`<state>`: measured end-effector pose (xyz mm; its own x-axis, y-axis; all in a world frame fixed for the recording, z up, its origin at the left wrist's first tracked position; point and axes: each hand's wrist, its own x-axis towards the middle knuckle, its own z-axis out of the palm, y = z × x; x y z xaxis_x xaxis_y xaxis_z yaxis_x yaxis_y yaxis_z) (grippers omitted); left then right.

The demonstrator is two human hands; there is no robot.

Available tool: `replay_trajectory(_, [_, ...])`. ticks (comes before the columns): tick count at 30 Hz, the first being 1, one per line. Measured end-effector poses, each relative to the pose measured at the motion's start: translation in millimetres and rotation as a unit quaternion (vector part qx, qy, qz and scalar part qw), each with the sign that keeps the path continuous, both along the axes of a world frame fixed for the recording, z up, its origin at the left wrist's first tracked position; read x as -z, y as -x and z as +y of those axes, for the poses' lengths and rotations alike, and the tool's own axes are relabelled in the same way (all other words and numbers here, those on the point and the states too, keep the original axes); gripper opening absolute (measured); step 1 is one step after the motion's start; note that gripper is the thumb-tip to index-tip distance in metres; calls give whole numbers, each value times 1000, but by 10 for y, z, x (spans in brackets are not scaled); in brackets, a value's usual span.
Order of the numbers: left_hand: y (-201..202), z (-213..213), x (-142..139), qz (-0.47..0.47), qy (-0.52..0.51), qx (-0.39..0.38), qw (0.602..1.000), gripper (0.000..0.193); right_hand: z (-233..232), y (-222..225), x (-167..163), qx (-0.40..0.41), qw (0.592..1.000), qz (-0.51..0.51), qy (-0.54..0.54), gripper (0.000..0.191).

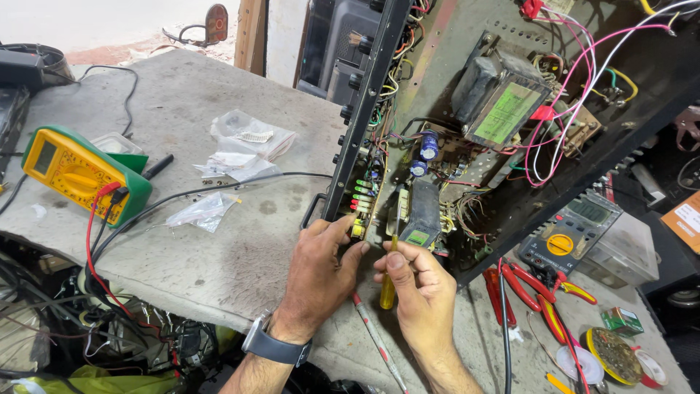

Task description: The person solders components on a green circuit board removed from an amplifier chassis, holding the board with one hand and the soldering iron with the other. They then probe the board and the amplifier's internal terminals with multimeter test leads, repositioning the board between checks.

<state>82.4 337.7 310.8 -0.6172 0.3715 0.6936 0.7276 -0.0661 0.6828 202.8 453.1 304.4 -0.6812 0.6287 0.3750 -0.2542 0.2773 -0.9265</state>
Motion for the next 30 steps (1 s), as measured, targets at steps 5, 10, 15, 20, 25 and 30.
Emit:
replay_trajectory(5, [-1,-1,-7,2,0,-7,1000,42,4,-16,17,17,999,34,8,32])
replay_trajectory(10, [5,4,7,18,-20,-5,1000,43,-16,-83,-41,25,998,56,10,29])
replay_trajectory(15, [10,15,-4,9,7,-10,1000,43,40,-131,-115,73,980,-73,-167,32])
replay_trajectory(20, [-38,10,-29,-58,16,24,998,39,90,-123,-182,66,971,-65,-219,31])
replay_trajectory(25, [-82,59,-15,-130,-17,84,988,45,61,-137,-252,73,966,-55,-243,31])
replay_trajectory(30, [-87,86,21,-132,-8,83,988,44,116,-146,-247,64,981,-115,-145,31])
